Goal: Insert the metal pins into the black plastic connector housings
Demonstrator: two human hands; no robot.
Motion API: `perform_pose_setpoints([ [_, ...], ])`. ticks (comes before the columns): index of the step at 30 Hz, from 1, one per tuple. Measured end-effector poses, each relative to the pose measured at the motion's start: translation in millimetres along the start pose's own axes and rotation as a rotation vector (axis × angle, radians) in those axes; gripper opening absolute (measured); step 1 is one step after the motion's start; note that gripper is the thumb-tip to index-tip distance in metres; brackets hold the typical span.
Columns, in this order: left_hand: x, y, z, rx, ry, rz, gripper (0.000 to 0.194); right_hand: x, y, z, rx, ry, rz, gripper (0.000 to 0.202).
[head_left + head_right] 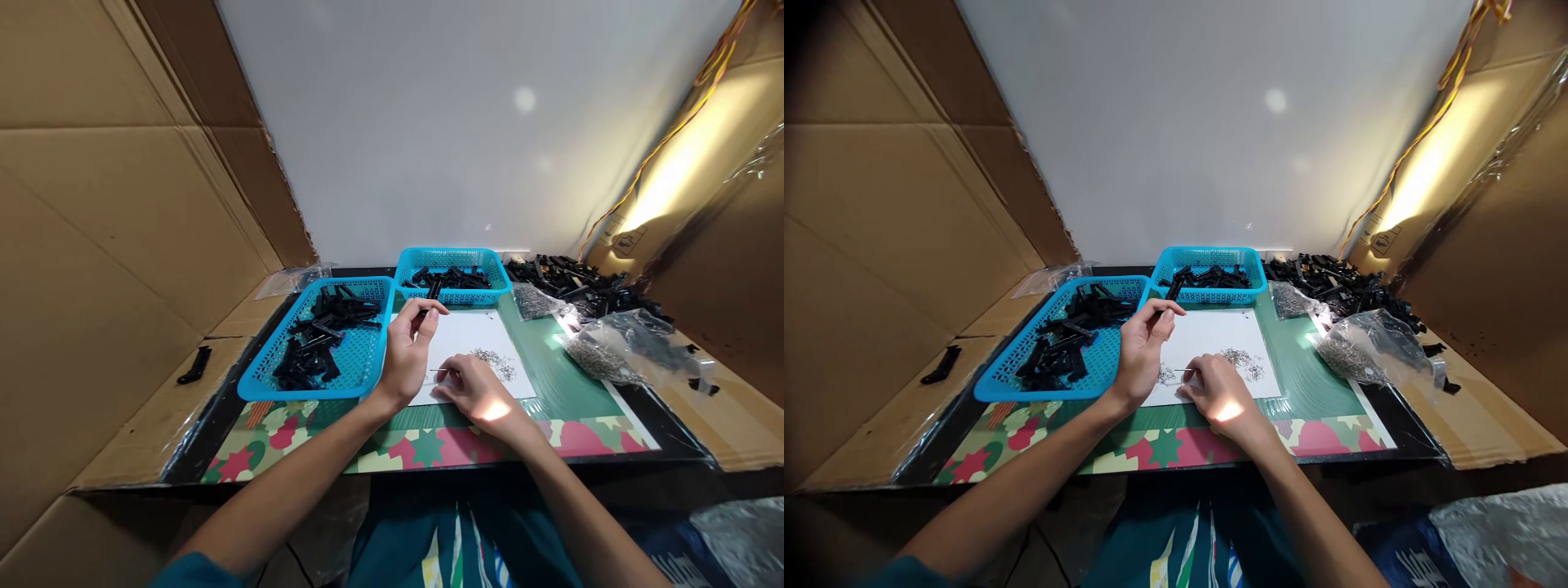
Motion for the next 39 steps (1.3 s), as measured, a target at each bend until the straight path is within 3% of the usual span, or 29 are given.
perform_pose_setpoints([
  [9, 0, -2, -0.2, -0.006, -0.016, -0.02, 0.022, -6, -2, -1, 0.029, -0.07, 0.017, 0.014],
  [16, -1, -2, -0.4, -0.017, -0.046, -0.031, 0.022, -2, 10, 11, -0.33, -0.085, 0.051, 0.006],
  [19, -1, -4, -0.9, -0.031, -0.119, 0.006, 0.022, -1, 9, 20, -0.546, -0.057, 0.01, 0.015],
  [22, -1, -9, -3.6, -0.019, -0.249, 0.082, 0.025, -1, 11, 27, -0.724, 0.061, -0.068, 0.024],
  [27, 2, -18, -10.7, 0.169, -0.428, 0.26, 0.034, -4, 18, 29, -0.98, 0.141, -0.115, 0.029],
  [35, 4, -24, -11.2, 0.234, -0.505, 0.362, 0.045, -6, 21, 30, -0.866, 0.207, -0.096, 0.032],
  [39, 6, -32, -12.1, 0.206, -0.461, 0.331, 0.041, -3, 22, 31, -0.752, 0.227, -0.108, 0.036],
])
Point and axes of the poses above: each hand's wrist, its own x-axis away from the middle knuckle, its own z-axis out of the back of the hand, y = z × x, the point moved 1 cm from there along -x, towards the middle knuckle, and after that the axes turned 10 degrees about -z, right-handed, at the moved point
